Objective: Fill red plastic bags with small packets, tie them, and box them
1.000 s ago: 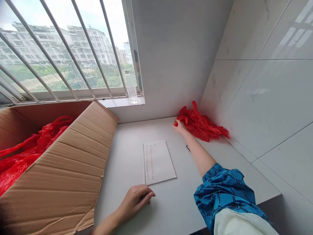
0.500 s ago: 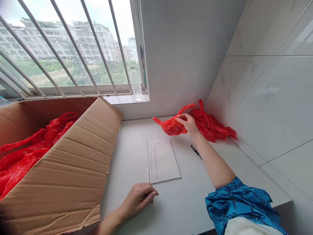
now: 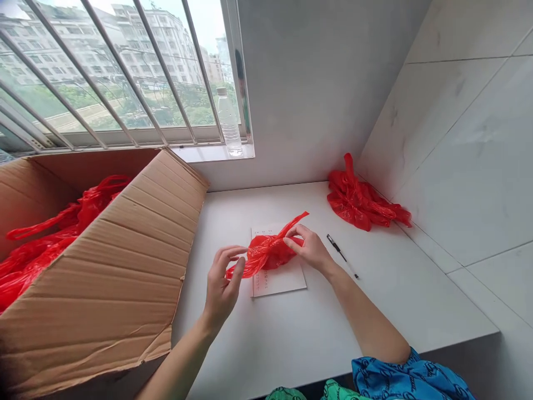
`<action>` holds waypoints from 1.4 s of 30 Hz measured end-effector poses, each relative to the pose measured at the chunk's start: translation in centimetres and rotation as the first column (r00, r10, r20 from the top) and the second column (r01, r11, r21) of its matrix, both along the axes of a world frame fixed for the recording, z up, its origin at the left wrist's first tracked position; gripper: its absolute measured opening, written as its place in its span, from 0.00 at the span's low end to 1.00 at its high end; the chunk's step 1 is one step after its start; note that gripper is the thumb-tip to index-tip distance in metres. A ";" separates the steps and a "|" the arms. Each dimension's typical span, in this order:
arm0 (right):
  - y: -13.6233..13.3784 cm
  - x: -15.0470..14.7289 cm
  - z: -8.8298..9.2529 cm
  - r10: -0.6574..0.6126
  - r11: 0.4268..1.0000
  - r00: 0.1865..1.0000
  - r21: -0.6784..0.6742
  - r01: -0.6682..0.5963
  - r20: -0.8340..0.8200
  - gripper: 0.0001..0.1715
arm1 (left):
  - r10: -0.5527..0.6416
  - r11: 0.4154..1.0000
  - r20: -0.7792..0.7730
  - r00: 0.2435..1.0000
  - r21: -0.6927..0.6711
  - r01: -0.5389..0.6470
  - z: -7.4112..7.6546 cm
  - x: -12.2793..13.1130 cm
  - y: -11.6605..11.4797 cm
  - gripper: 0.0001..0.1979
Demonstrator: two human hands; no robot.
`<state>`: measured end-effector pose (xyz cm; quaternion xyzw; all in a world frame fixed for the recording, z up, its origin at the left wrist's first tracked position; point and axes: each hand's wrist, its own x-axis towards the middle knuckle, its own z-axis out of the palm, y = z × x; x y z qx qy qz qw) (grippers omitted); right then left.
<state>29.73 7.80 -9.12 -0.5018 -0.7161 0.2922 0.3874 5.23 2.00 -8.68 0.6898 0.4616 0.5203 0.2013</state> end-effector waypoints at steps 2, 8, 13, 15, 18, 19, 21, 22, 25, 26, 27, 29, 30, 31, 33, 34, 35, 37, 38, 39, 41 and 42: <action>-0.4 -1.6 -0.8 -0.030 0.996 0.996 0.092 0.022 0.086 0.11 | -0.007 1.000 -0.202 0.979 -0.017 0.003 -0.5 1.2 1.4 0.13; -0.8 -4.3 -3.7 0.061 0.975 0.991 0.207 -0.085 0.119 0.08 | -0.038 0.994 -0.590 0.807 -0.106 -0.030 -3.6 0.5 3.7 0.16; -1.2 -4.0 -3.2 -0.041 0.961 0.994 0.277 0.011 0.103 0.17 | 0.072 0.992 -0.512 0.856 -0.055 -0.116 -2.6 -0.7 3.3 0.15; -1.4 -4.1 -2.8 -0.142 0.926 0.981 0.368 0.084 0.134 0.16 | 0.112 0.991 -0.464 0.879 -0.017 -0.136 -2.3 -0.4 3.1 0.17; -1.5 -4.7 -3.1 -0.195 0.877 0.960 0.474 0.078 0.203 0.16 | 0.089 0.995 -0.483 0.871 0.016 -0.094 -3.0 0.4 3.1 0.20; -1.5 -5.0 -3.4 -0.179 0.881 0.950 0.472 0.038 0.257 0.18 | 0.052 0.998 -0.520 0.853 0.005 -0.058 -3.6 0.6 3.2 0.22; -1.4 -5.6 -4.5 -0.128 0.910 0.911 0.411 -0.049 0.391 0.27 | -0.028 0.998 -0.599 0.800 -0.056 -0.007 -4.9 1.1 3.5 0.25; -1.4 -5.8 -5.0 -0.104 0.927 0.885 0.366 -0.079 0.454 0.30 | -0.062 0.996 -0.630 0.774 -0.094 0.003 -5.5 1.2 3.6 0.27; -1.2 -5.9 -6.4 -0.074 0.958 0.821 0.269 -0.099 0.566 0.34 | -0.098 0.988 -0.679 0.728 -0.154 -0.011 -6.9 1.4 3.8 0.30; -1.2 -5.9 -6.7 -0.072 0.961 0.810 0.258 -0.100 0.583 0.35 | -0.093 0.988 -0.687 0.720 -0.152 -0.017 -7.2 1.4 3.9 0.30; -1.2 -5.9 -6.8 -0.074 0.962 0.802 0.255 -0.100 0.593 0.35 | -0.083 0.990 -0.694 0.715 -0.142 -0.023 -7.3 1.4 3.9 0.30; -1.2 -5.8 -6.8 -0.077 0.960 0.796 0.259 -0.103 0.600 0.36 | -0.058 0.992 -0.702 0.710 -0.119 -0.037 -7.4 1.5 3.8 0.30; -1.2 -5.8 -6.7 -0.076 0.960 0.795 0.259 -0.104 0.602 0.36 | -0.048 0.993 -0.705 0.707 -0.110 -0.043 -7.3 1.5 3.8 0.30; -1.2 -5.8 -6.7 -0.074 0.961 0.794 0.257 -0.105 0.603 0.36 | -0.040 0.993 -0.709 0.704 -0.104 -0.048 -7.3 1.5 3.7 0.30; -1.3 -5.8 -6.6 -0.072 0.963 0.795 0.251 -0.102 0.602 0.36 | -0.033 0.994 -0.715 0.699 -0.099 -0.054 -7.3 1.6 3.7 0.30; -1.3 -5.9 -6.5 -0.071 0.964 0.796 0.247 -0.100 0.601 0.36 | -0.033 0.994 -0.717 0.697 -0.099 -0.055 -7.3 1.6 3.6 0.30; -1.3 -5.9 -6.5 -0.070 0.965 0.797 0.243 -0.098 0.600 0.35 | -0.035 0.993 -0.718 0.695 -0.101 -0.055 -7.3 1.6 3.6 0.30; -1.4 -5.9 -6.5 -0.068 0.967 0.799 0.237 -0.095 0.597 0.35 | -0.037 0.993 -0.722 0.691 -0.106 -0.057 -7.3 1.6 3.6 0.29; -1.4 -5.9 -6.5 -0.066 0.968 0.799 0.234 -0.094 0.598 0.35 | -0.038 0.992 -0.723 0.689 -0.108 -0.058 -7.4 1.6 3.6 0.29; -1.4 -6.0 -6.5 -0.065 0.968 0.799 0.231 -0.094 0.598 0.35 | -0.039 0.992 -0.724 0.688 -0.109 -0.058 -7.4 1.6 3.6 0.29; -1.4 -6.0 -6.5 -0.067 0.969 0.799 0.230 -0.091 0.597 0.35 | -0.038 0.993 -0.723 0.690 -0.107 -0.058 -7.5 1.6 3.6 0.29; -1.4 -6.0 -6.5 -0.067 0.969 0.800 0.231 -0.091 0.596 0.35 | -0.037 0.993 -0.721 0.692 -0.105 -0.056 -7.5 1.5 3.7 0.29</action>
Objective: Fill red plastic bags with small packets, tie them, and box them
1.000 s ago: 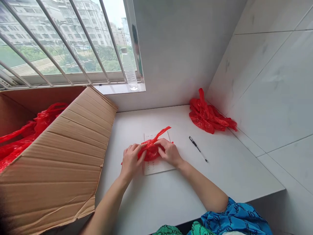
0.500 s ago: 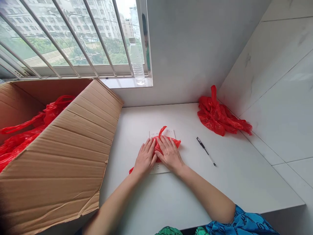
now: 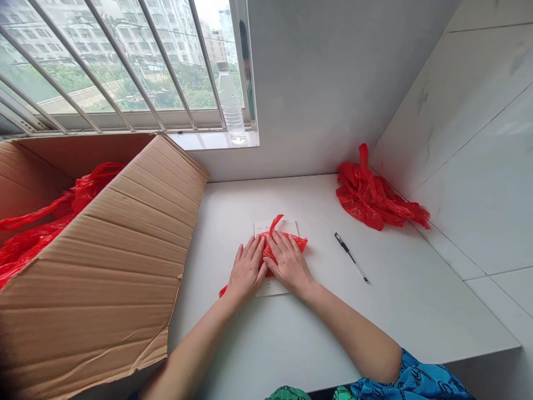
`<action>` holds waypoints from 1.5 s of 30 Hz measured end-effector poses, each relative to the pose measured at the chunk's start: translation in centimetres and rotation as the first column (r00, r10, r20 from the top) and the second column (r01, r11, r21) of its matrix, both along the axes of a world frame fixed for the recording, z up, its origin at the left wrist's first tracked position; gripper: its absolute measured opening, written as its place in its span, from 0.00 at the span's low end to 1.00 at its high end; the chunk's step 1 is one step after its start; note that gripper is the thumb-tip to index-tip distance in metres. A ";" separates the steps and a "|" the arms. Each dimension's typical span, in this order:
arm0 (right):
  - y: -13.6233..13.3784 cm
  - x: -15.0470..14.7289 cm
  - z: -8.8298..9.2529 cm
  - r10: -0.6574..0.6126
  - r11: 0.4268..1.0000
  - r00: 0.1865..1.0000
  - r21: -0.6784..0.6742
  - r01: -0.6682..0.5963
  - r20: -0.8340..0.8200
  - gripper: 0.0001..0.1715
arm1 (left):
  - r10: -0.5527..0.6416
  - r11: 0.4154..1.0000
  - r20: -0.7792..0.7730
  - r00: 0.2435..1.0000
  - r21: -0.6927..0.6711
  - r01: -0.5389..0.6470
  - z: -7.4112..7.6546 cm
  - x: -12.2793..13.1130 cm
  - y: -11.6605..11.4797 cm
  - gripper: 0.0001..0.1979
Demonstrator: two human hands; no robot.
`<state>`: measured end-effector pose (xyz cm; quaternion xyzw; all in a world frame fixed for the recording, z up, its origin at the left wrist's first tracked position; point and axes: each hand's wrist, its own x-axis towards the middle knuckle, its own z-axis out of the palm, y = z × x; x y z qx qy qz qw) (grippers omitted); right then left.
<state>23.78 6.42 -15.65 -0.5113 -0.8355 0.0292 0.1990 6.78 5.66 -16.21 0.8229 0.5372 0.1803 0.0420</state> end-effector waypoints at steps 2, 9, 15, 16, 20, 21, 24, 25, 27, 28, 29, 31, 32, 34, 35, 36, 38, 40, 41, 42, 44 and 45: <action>0.0 0.0 -0.1 0.002 1.000 1.000 0.006 -0.002 -0.006 0.35 | -0.003 1.000 0.009 1.000 0.005 0.003 -0.1 0.0 0.0 0.29; 0.1 0.1 -0.3 0.005 1.000 1.000 0.016 -0.005 -0.010 0.35 | -0.005 1.000 0.026 1.000 -0.025 0.006 0.1 0.0 0.0 0.29; 0.1 0.0 -0.2 0.004 1.000 1.000 0.015 -0.004 -0.009 0.35 | -0.009 0.999 0.048 0.999 -0.040 0.011 0.1 0.0 0.1 0.29; 0.1 0.0 -0.2 0.002 1.000 1.000 0.010 -0.002 -0.008 0.35 | -0.011 0.999 0.050 0.999 -0.050 0.013 0.1 0.0 0.1 0.29; 0.1 0.0 -0.1 0.001 1.000 1.000 -0.004 -0.001 -0.008 0.35 | -0.010 0.996 0.056 0.998 -0.083 0.015 0.1 -0.1 0.1 0.30; 0.0 0.0 -0.1 0.001 1.000 1.000 -0.002 -0.001 -0.009 0.35 | -0.011 0.996 0.060 0.998 -0.086 0.016 0.1 -0.1 0.1 0.30; 0.0 0.0 -0.1 0.000 1.000 1.000 0.005 0.000 -0.012 0.35 | -0.015 0.996 0.081 0.997 -0.083 0.021 0.1 -0.1 0.1 0.30; 0.0 0.0 -0.1 0.000 1.000 1.000 0.005 0.000 -0.012 0.35 | -0.016 0.996 0.087 0.996 -0.081 0.023 0.1 -0.1 0.1 0.30; 0.0 0.0 -0.2 0.001 1.000 1.000 0.002 -0.001 -0.013 0.35 | -0.018 0.997 0.092 0.996 -0.079 0.025 0.0 -0.2 0.1 0.30; 0.0 0.0 -0.2 0.002 1.000 1.000 0.002 -0.002 -0.015 0.35 | -0.020 0.997 0.092 0.996 -0.078 0.027 0.0 -0.2 0.1 0.30; 0.0 0.0 -0.2 0.002 1.000 1.000 0.003 -0.002 -0.016 0.35 | -0.022 0.997 0.090 0.996 -0.077 0.029 0.0 -0.2 0.1 0.30; 0.0 0.0 -0.2 0.003 1.000 1.000 0.005 -0.003 -0.015 0.35 | -0.022 0.997 0.086 0.996 -0.074 0.029 0.0 -0.2 0.2 0.30; 0.0 0.0 -0.2 0.003 1.000 1.000 0.007 -0.003 -0.014 0.35 | -0.020 0.997 0.085 0.996 -0.072 0.026 0.0 -0.1 0.2 0.30; 0.1 0.0 -0.2 0.001 1.000 1.000 0.005 -0.001 -0.009 0.35 | -0.017 0.997 0.083 0.996 -0.070 0.023 -0.1 -0.1 0.2 0.30; 0.1 0.0 -0.2 0.001 1.000 1.000 0.004 -0.001 -0.007 0.35 | -0.015 0.997 0.081 0.997 -0.071 0.021 -0.1 -0.1 0.2 0.30; 0.1 0.0 -0.2 0.000 1.000 1.000 0.002 0.000 -0.007 0.35 | -0.013 0.997 0.079 0.997 -0.072 0.019 -0.1 -0.1 0.2 0.29; 0.0 0.0 -0.2 -0.001 1.000 1.000 0.001 0.001 -0.009 0.35 | -0.009 0.997 0.074 0.997 -0.071 0.015 -0.2 0.0 0.2 0.30; 0.0 0.0 -0.2 0.000 1.000 1.000 0.002 0.000 -0.012 0.35 | -0.007 0.998 0.072 0.997 -0.064 0.012 -0.2 -0.1 0.2 0.30; 0.0 0.0 -0.2 0.000 1.000 1.000 0.003 0.000 -0.013 0.35 | -0.009 0.998 0.073 0.997 -0.059 0.013 -0.2 -0.1 0.2 0.30; 0.0 0.0 -0.2 0.002 1.000 1.000 0.002 -0.001 -0.013 0.35 | -0.011 0.998 0.074 0.997 -0.055 0.016 -0.2 -0.1 0.2 0.30; 0.0 0.0 -0.2 0.001 1.000 1.000 0.001 -0.001 -0.012 0.35 | -0.016 0.998 0.076 0.997 -0.053 0.020 -0.2 -0.1 0.2 0.30; 0.0 0.0 -0.2 -0.001 1.000 1.000 -0.001 0.001 -0.011 0.35 | -0.017 0.998 0.076 0.997 -0.054 0.021 -0.2 -0.1 0.2 0.30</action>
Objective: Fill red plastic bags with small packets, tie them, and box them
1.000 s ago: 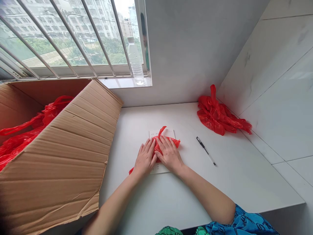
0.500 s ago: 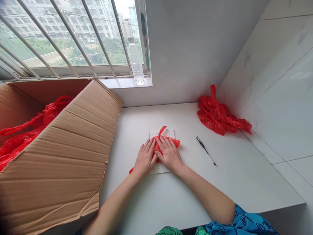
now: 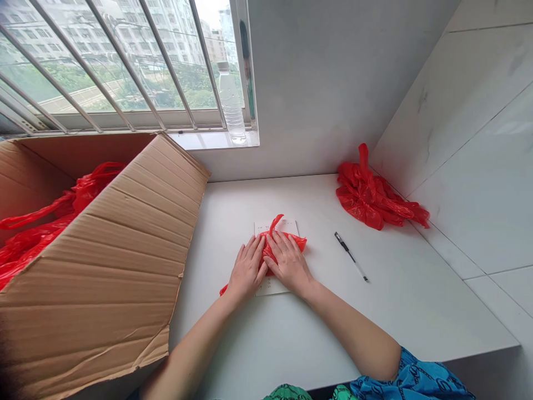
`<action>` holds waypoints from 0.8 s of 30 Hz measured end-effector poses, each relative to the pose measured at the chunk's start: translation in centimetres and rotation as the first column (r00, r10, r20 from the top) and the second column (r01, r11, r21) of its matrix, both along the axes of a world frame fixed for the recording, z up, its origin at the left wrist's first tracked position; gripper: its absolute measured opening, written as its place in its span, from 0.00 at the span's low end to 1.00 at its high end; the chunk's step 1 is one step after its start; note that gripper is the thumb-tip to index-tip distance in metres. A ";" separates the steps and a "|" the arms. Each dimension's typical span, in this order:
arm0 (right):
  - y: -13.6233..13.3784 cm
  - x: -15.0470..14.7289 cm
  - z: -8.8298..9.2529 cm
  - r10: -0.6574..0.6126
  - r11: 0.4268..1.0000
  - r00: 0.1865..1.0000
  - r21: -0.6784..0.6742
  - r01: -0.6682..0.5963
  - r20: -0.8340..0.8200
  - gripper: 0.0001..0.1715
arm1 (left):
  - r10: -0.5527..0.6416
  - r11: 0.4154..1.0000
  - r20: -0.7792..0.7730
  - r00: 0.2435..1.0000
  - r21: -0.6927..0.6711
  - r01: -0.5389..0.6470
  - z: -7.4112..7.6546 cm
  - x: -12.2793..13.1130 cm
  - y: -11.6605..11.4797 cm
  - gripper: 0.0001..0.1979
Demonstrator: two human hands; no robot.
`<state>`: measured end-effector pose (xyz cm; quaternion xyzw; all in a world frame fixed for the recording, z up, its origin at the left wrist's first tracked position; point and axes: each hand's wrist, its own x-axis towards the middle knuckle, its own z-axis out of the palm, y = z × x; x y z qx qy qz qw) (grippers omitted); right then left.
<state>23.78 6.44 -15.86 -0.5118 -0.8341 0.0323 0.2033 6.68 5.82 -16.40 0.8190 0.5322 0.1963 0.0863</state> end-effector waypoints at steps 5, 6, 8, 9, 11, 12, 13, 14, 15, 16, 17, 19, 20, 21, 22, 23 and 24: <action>-0.1 -0.1 0.1 -0.006 1.000 1.000 -0.005 0.006 -0.001 0.35 | 0.002 1.000 -0.011 1.000 -0.008 -0.002 0.0 0.0 0.0 0.30; -0.1 -0.1 0.2 -0.006 1.000 1.000 -0.006 0.006 -0.001 0.35 | 0.002 1.000 -0.016 1.000 -0.007 -0.003 0.0 0.0 0.0 0.30; -0.1 -0.1 0.2 -0.008 1.000 1.000 -0.013 0.008 0.003 0.35 | 0.005 1.000 -0.028 1.000 -0.004 -0.005 -0.1 0.0 0.0 0.30; -0.1 -0.1 0.3 -0.009 1.000 1.000 -0.018 0.009 0.006 0.35 | 0.005 1.000 -0.033 0.999 -0.003 -0.005 -0.1 0.0 0.0 0.30; -0.1 -0.1 0.3 -0.010 1.000 1.000 -0.025 0.011 0.010 0.35 | 0.008 1.000 -0.040 0.999 -0.004 -0.008 -0.1 0.0 0.0 0.30; -0.1 -0.1 0.3 -0.011 1.000 1.000 -0.027 0.011 0.011 0.35 | 0.008 1.000 -0.042 0.999 -0.006 -0.008 0.0 0.0 0.0 0.30; -0.1 -0.1 0.3 -0.010 1.000 1.000 -0.026 0.010 0.011 0.35 | 0.008 1.000 -0.043 0.999 -0.008 -0.008 0.0 0.0 0.0 0.29; -0.1 0.0 0.3 -0.008 1.000 1.000 -0.025 0.008 0.010 0.35 | 0.008 1.000 -0.044 0.999 -0.011 -0.008 0.1 0.0 -0.1 0.29; -0.1 0.0 0.3 -0.007 1.000 1.000 -0.024 0.007 0.008 0.35 | 0.008 1.000 -0.044 0.999 -0.015 -0.009 0.1 0.0 -0.1 0.29; -0.1 0.0 0.3 -0.006 1.000 1.000 -0.023 0.006 0.006 0.35 | 0.007 1.000 -0.044 0.999 -0.020 -0.008 0.2 0.0 -0.1 0.29; -0.1 0.0 0.3 -0.005 1.000 1.000 -0.023 0.005 0.005 0.35 | 0.006 1.000 -0.044 0.999 -0.025 -0.007 0.2 0.0 -0.1 0.29; -0.1 0.0 0.2 -0.006 1.000 1.000 -0.023 0.006 0.000 0.35 | 0.004 0.999 -0.043 0.999 -0.032 -0.006 0.2 0.0 -0.1 0.29; -0.1 0.0 0.2 -0.006 1.000 1.000 -0.024 0.006 -0.003 0.35 | 0.003 0.999 -0.040 0.999 -0.033 -0.004 0.2 0.0 -0.1 0.29; -0.1 0.0 0.2 -0.006 1.000 1.000 -0.024 0.005 -0.006 0.35 | 0.003 1.000 -0.035 0.999 -0.031 -0.004 0.2 0.0 -0.1 0.29; -0.1 0.0 0.2 -0.005 1.000 1.000 -0.025 0.004 -0.011 0.35 | 0.002 1.000 -0.028 1.000 -0.026 -0.003 0.2 0.0 0.0 0.30; -0.1 0.0 0.2 -0.004 1.000 1.000 -0.025 0.003 -0.016 0.35 | 0.003 1.000 -0.021 1.000 -0.020 -0.003 0.1 0.0 0.0 0.30; -0.1 -0.1 0.3 -0.003 1.000 1.000 -0.027 0.003 -0.021 0.35 | 0.002 1.000 -0.016 1.000 -0.015 -0.003 0.1 0.0 0.0 0.30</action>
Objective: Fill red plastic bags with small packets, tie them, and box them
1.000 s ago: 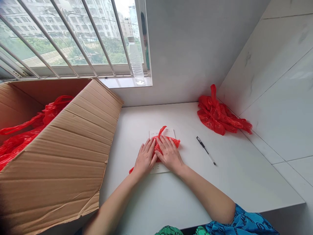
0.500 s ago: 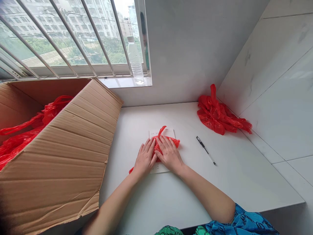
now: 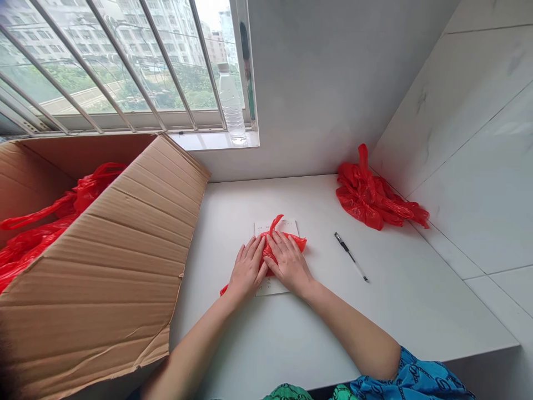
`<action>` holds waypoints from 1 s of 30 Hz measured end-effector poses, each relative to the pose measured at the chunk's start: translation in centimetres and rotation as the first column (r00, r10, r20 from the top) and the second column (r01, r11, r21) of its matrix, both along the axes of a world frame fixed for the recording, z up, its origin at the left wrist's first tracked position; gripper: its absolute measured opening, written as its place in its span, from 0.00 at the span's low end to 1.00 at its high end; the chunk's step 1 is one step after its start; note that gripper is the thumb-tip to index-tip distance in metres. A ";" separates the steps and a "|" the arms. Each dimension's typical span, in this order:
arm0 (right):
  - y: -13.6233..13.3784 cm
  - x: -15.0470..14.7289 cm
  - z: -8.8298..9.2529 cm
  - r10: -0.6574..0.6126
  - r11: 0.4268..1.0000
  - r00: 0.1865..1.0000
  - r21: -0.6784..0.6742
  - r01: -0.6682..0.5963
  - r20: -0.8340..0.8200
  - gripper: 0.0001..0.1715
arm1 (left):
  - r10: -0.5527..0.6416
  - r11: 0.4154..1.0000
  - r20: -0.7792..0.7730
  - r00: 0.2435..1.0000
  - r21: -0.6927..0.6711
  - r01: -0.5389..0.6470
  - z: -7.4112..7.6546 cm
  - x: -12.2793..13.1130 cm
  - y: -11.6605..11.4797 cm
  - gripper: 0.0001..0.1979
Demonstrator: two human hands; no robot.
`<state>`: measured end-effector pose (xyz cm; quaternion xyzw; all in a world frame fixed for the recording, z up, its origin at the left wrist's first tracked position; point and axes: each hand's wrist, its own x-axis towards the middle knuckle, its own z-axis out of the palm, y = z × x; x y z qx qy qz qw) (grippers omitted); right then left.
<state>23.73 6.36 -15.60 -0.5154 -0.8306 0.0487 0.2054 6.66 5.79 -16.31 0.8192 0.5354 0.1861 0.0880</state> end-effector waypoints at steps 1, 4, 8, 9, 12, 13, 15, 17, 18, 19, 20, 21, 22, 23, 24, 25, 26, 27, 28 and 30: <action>0.0 0.0 0.0 0.000 1.000 1.000 -0.002 0.000 -0.005 0.35 | 0.001 1.000 0.004 1.000 0.003 -0.001 0.0 0.0 0.0 0.30; 0.0 0.0 0.0 0.002 1.000 1.000 -0.004 -0.002 -0.013 0.35 | 0.007 1.000 0.007 1.000 -0.004 -0.007 -0.1 0.0 0.0 0.30; 0.0 -0.1 -0.1 -0.003 1.000 1.000 -0.012 0.003 -0.009 0.35 | 0.006 1.000 0.020 1.000 -0.018 -0.006 -0.1 0.1 0.0 0.29; 0.0 -0.1 -0.2 -0.004 1.000 1.000 -0.015 0.004 -0.009 0.35 | 0.005 1.000 0.028 1.000 -0.021 -0.005 0.0 0.1 0.0 0.29; 0.1 0.0 -0.3 0.001 1.000 1.000 -0.019 -0.002 -0.026 0.35 | -0.003 0.999 0.063 0.998 -0.032 0.005 0.1 -0.1 0.1 0.29; 0.1 0.1 -0.3 0.011 1.000 0.999 -0.022 -0.012 -0.037 0.35 | -0.010 0.999 0.080 0.997 -0.036 0.012 0.2 -0.2 0.1 0.29; 0.3 0.4 -0.1 0.047 0.998 0.997 -0.028 -0.049 -0.065 0.35 | -0.027 0.999 0.127 0.992 -0.037 0.032 0.5 -0.4 0.0 0.29; 0.3 0.9 0.3 0.082 0.996 0.991 -0.023 -0.085 -0.106 0.34 | -0.032 0.999 0.195 0.980 -0.020 0.036 1.0 -0.6 -0.1 0.27; 0.3 1.2 0.6 0.093 0.995 0.987 -0.011 -0.095 -0.131 0.33 | -0.027 1.000 0.233 0.972 -0.004 0.029 1.3 -0.7 -0.2 0.26; 0.3 1.4 0.8 0.098 0.995 0.983 0.007 -0.098 -0.157 0.32 | -0.019 1.000 0.268 0.963 0.014 0.016 1.6 -0.8 -0.3 0.25; 0.3 1.7 1.1 0.098 0.995 0.978 0.031 -0.094 -0.182 0.31 | -0.011 0.999 0.298 0.955 0.035 0.000 1.9 -0.9 -0.4 0.23; 0.3 1.9 1.4 0.097 0.995 0.974 0.057 -0.087 -0.203 0.29 | -0.003 0.998 0.321 0.947 0.055 -0.015 2.2 -0.9 -0.5 0.21; 0.3 2.1 1.6 0.096 0.993 0.971 0.083 -0.080 -0.218 0.27 | 0.001 0.997 0.336 0.942 0.075 -0.028 2.5 -1.0 -0.6 0.19; 0.3 2.3 1.8 0.093 0.992 0.969 0.106 -0.070 -0.229 0.24 | 0.000 0.995 0.342 0.940 0.093 -0.034 2.7 -1.1 -0.7 0.16; 0.3 2.4 2.0 0.090 0.990 0.968 0.125 -0.062 -0.234 0.22 | -0.002 0.994 0.342 0.940 0.106 -0.036 2.8 -1.1 -0.8 0.14; 0.3 2.6 2.0 0.085 0.989 0.968 0.137 -0.054 -0.235 0.20 | -0.003 0.993 0.336 0.942 0.115 -0.038 2.9 -1.1 -0.8 0.13; 0.4 2.8 2.1 0.078 0.989 0.969 0.143 -0.045 -0.234 0.19 | -0.004 0.993 0.323 0.946 0.117 -0.036 3.0 -1.2 -0.9 0.12; 0.5 3.0 2.0 0.070 0.989 0.971 0.143 -0.037 -0.229 0.18 | -0.005 0.993 0.304 0.953 0.112 -0.031 3.0 -1.2 -0.9 0.12; 0.6 3.2 2.0 0.061 0.990 0.974 0.138 -0.031 -0.220 0.18 | -0.006 0.994 0.279 0.960 0.104 -0.024 3.0 -1.2 -1.0 0.13; 0.9 3.8 1.9 0.050 0.994 0.979 0.109 -0.029 -0.196 0.17 | -0.003 0.997 0.234 0.972 0.078 -0.016 2.9 -1.1 -0.9 0.17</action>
